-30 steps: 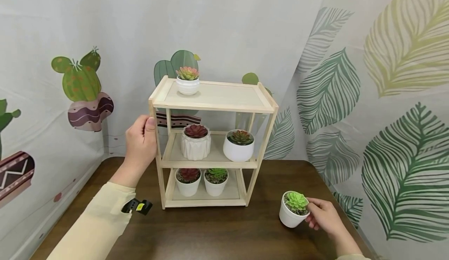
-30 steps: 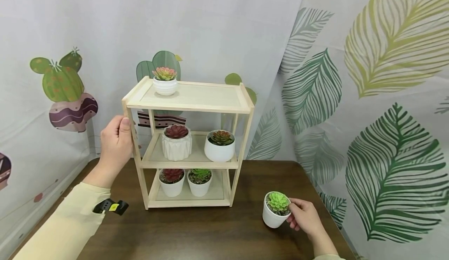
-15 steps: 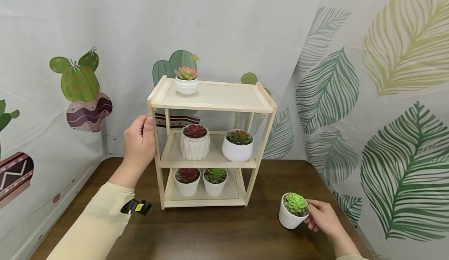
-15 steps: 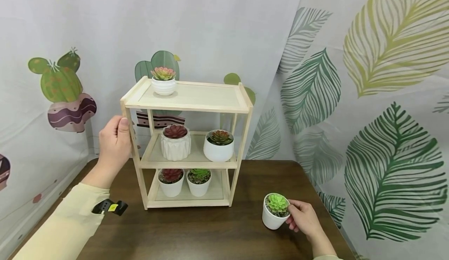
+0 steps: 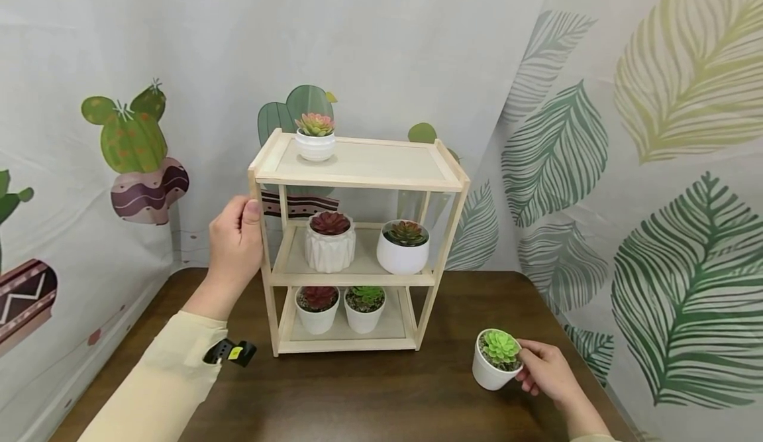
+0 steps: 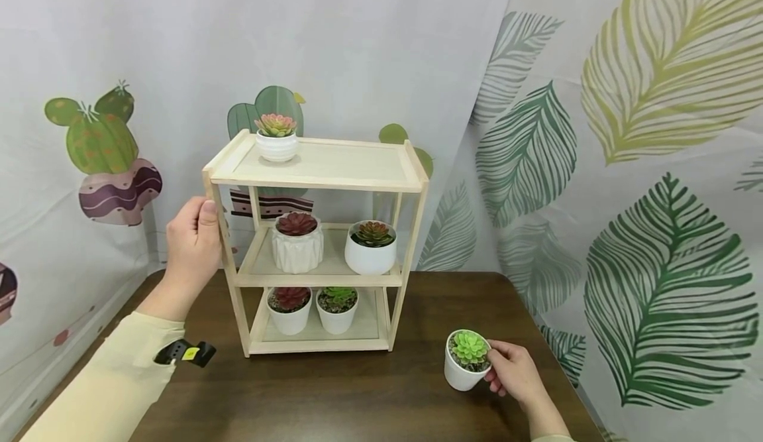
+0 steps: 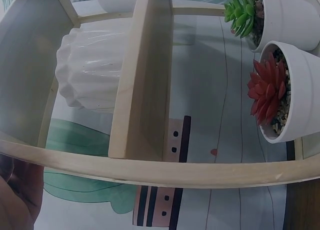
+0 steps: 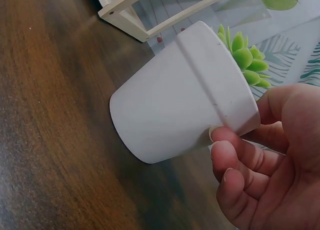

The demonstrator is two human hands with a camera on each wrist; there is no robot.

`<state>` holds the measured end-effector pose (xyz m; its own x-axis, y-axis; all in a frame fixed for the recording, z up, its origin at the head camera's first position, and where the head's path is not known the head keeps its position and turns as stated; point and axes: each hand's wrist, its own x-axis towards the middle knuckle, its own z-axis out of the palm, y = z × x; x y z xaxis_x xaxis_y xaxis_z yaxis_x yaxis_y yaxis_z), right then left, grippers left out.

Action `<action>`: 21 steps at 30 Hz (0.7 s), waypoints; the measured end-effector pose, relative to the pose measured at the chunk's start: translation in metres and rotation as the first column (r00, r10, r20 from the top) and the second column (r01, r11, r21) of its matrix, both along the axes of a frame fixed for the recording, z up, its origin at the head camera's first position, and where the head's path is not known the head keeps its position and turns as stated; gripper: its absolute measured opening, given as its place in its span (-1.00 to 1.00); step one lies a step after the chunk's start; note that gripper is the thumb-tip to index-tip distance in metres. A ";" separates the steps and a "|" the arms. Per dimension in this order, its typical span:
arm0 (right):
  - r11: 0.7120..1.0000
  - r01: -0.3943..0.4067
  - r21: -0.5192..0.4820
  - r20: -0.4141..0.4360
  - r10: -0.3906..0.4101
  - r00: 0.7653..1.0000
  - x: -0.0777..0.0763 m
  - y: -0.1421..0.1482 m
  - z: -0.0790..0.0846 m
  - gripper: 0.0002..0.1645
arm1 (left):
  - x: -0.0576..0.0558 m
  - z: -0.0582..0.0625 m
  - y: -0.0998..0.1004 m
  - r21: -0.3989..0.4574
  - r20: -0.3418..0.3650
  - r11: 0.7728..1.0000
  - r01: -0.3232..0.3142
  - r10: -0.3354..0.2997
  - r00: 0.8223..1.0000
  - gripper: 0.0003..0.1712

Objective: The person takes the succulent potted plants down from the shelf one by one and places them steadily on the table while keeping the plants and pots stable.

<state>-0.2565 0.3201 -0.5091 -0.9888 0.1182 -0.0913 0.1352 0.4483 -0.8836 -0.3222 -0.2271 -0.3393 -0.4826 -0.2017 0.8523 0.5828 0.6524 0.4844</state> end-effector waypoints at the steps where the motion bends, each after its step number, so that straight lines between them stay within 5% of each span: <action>1: 1.000 0.002 0.000 0.000 -0.002 1.000 0.000 0.000 0.000 -0.49 | 0.000 0.000 0.000 0.000 -0.002 1.000 -0.001 0.001 1.000 -0.55; 21: 1.000 -0.014 0.023 0.021 0.013 1.000 0.002 0.001 0.002 -0.49 | 0.002 0.003 -0.002 0.004 -0.037 1.000 0.017 -0.016 0.999 -0.60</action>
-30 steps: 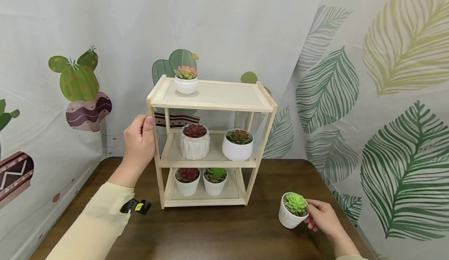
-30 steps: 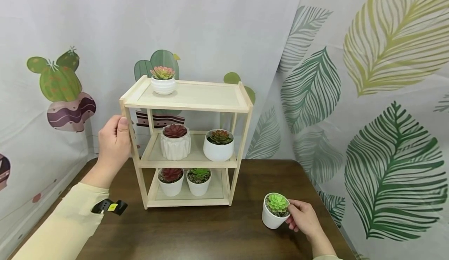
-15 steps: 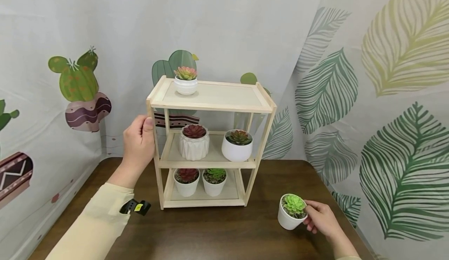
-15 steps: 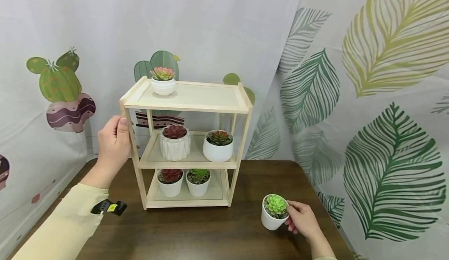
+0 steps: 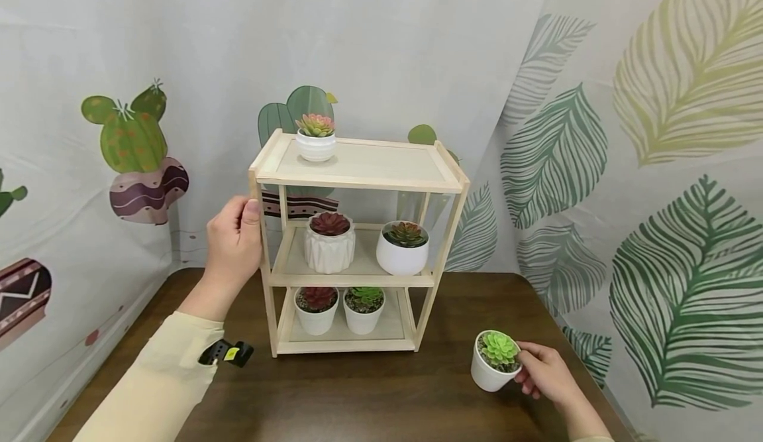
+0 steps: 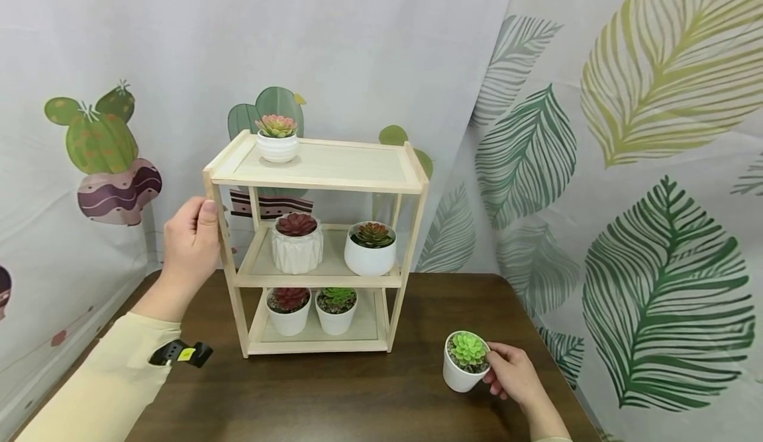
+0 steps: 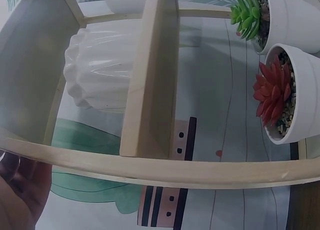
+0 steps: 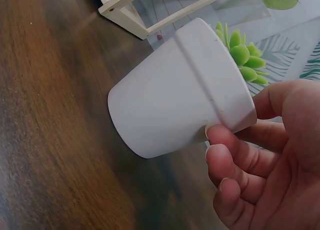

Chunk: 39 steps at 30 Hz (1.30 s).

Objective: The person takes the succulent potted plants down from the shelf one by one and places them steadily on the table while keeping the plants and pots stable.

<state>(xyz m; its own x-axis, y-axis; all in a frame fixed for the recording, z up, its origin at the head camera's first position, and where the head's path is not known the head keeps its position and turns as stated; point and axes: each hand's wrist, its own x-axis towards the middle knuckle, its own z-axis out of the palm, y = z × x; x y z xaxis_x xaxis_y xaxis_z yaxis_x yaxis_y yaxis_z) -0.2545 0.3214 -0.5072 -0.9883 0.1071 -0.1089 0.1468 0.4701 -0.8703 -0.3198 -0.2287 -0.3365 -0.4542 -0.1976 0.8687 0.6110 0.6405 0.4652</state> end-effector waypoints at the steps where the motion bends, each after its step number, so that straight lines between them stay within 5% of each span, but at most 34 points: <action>1: 1.000 0.000 0.004 -0.002 0.000 1.000 0.000 0.000 0.000 -0.49 | 0.000 0.000 0.000 -0.001 0.005 1.000 0.001 -0.001 1.000 -0.61; 22: 0.963 0.084 0.256 -0.185 -0.037 0.982 -0.009 0.010 0.027 -0.59 | 0.011 0.005 -0.005 -0.018 0.138 0.999 0.036 -0.033 0.990 -0.63; 33: 0.960 0.150 0.235 -0.326 -0.067 0.943 -0.014 0.003 0.059 -0.56 | 0.015 0.001 -0.008 -0.062 0.165 0.997 0.041 -0.030 0.986 -0.69; 39: 0.946 0.161 0.281 -0.429 -0.026 0.903 -0.018 -0.004 0.081 -0.58 | 0.018 -0.001 -0.011 -0.077 0.199 0.994 0.074 -0.057 0.978 -0.63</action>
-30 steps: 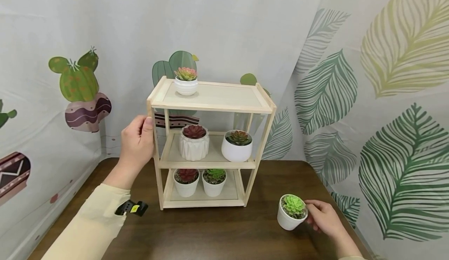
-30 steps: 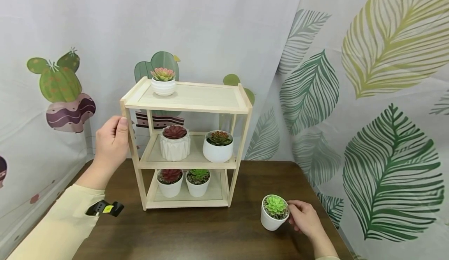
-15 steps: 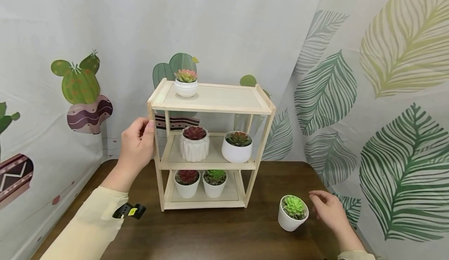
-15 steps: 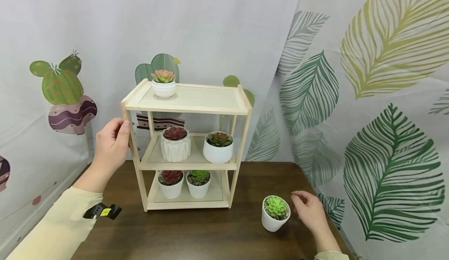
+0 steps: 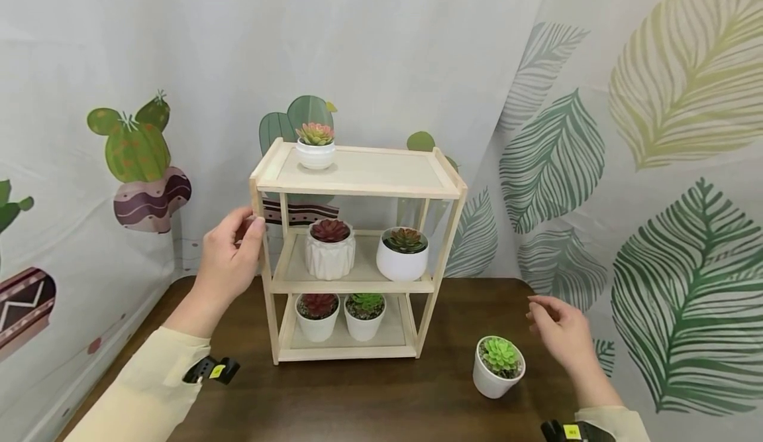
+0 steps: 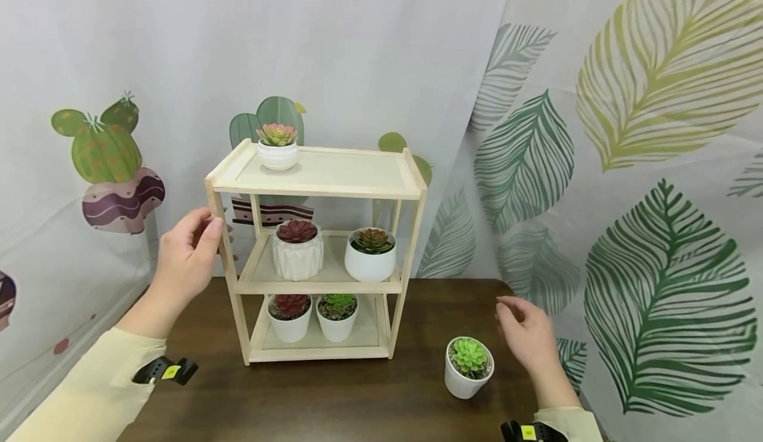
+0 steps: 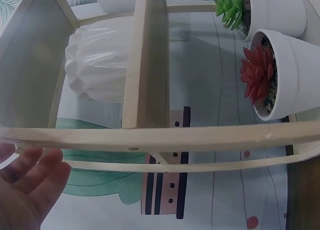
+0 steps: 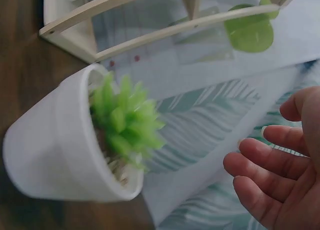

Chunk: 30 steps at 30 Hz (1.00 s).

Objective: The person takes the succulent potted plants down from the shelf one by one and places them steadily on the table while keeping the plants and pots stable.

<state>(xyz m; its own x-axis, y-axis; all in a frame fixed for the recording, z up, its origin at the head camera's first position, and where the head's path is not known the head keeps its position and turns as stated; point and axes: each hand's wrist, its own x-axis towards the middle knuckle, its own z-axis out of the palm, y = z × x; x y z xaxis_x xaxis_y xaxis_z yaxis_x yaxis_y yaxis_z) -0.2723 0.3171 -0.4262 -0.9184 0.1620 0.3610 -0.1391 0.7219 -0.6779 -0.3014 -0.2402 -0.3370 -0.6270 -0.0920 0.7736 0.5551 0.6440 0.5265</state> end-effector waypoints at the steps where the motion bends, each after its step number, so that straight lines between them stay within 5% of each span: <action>1: 1.000 -0.004 0.009 -0.022 0.005 1.000 -0.001 -0.001 0.004 -0.59 | 0.001 0.000 -0.001 -0.001 0.009 1.000 0.006 -0.006 1.000 -0.62; 19: 0.989 -0.142 0.038 -0.179 0.146 0.973 -0.028 -0.053 0.091 -0.55 | 0.016 -0.012 -0.032 -0.078 0.079 0.996 -0.038 0.044 0.996 -0.61; 30: 0.963 -0.256 0.082 -0.218 0.268 0.938 -0.048 -0.087 0.121 -0.45 | 0.027 -0.019 -0.055 -0.125 0.169 0.989 -0.073 0.094 0.981 -0.54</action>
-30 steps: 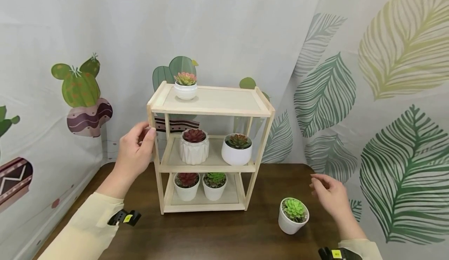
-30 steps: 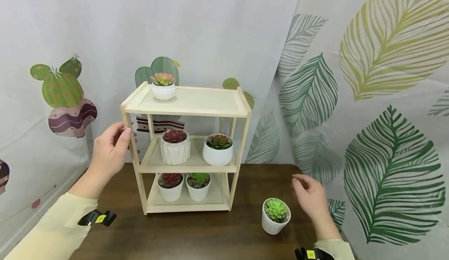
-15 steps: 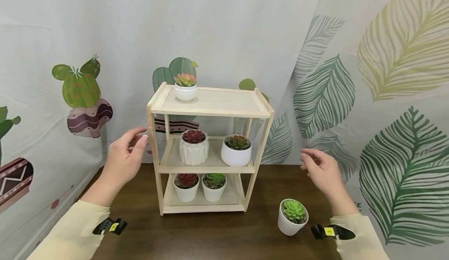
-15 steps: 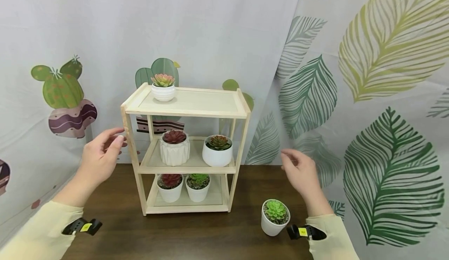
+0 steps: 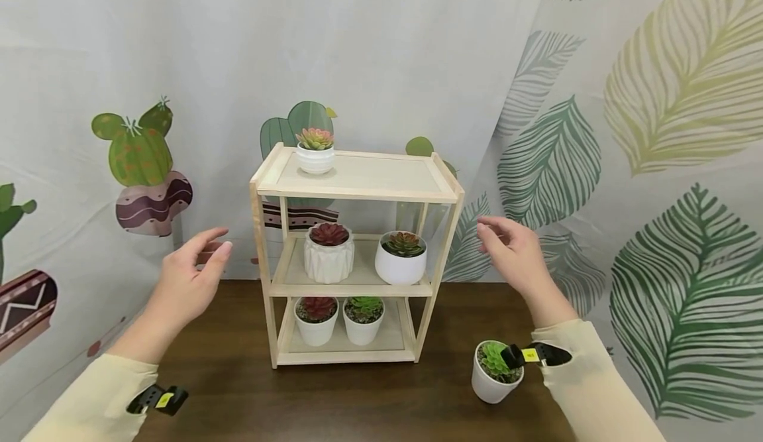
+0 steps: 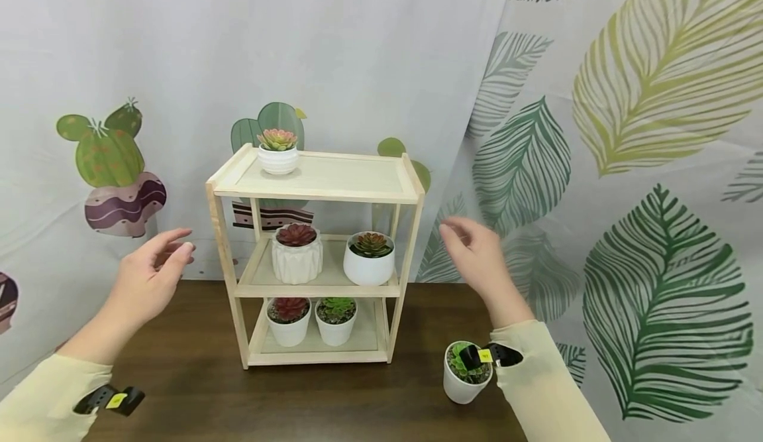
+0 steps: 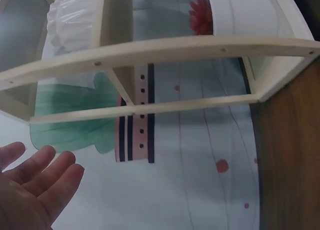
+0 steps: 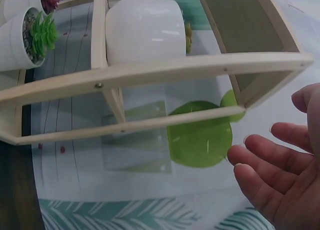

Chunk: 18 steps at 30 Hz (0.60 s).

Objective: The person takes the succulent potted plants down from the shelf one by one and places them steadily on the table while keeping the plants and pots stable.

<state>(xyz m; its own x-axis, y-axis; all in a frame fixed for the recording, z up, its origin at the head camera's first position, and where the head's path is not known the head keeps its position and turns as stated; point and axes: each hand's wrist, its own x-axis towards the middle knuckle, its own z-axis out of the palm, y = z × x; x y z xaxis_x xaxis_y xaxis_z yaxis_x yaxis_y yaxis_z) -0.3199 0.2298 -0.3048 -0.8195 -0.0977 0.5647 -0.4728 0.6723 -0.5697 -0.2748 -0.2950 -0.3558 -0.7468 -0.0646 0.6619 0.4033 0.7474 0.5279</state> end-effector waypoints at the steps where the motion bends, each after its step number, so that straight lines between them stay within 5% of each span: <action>1: 1.000 -0.006 0.003 0.009 0.006 1.000 -0.002 -0.003 0.001 -0.42 | 0.001 -0.001 -0.002 0.001 0.014 1.000 0.002 -0.002 1.000 -0.53; 9: 0.999 -0.042 0.001 0.066 0.041 0.997 -0.014 -0.025 0.008 -0.24 | 0.001 -0.003 -0.026 -0.054 0.119 0.999 0.002 0.005 0.993 -0.42; 18: 0.992 -0.106 -0.072 0.041 0.109 0.993 -0.017 -0.035 0.005 -0.32 | -0.003 0.017 -0.042 -0.041 0.245 0.999 0.028 -0.017 0.969 -0.34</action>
<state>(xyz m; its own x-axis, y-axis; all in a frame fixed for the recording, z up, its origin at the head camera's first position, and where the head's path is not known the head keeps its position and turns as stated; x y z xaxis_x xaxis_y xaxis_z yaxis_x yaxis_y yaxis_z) -0.3370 0.1953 -0.2996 -0.8310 -0.1483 0.5362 -0.5130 0.5769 -0.6356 -0.2777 -0.3371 -0.3387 -0.8874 -0.0207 0.4606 0.2831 0.7642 0.5796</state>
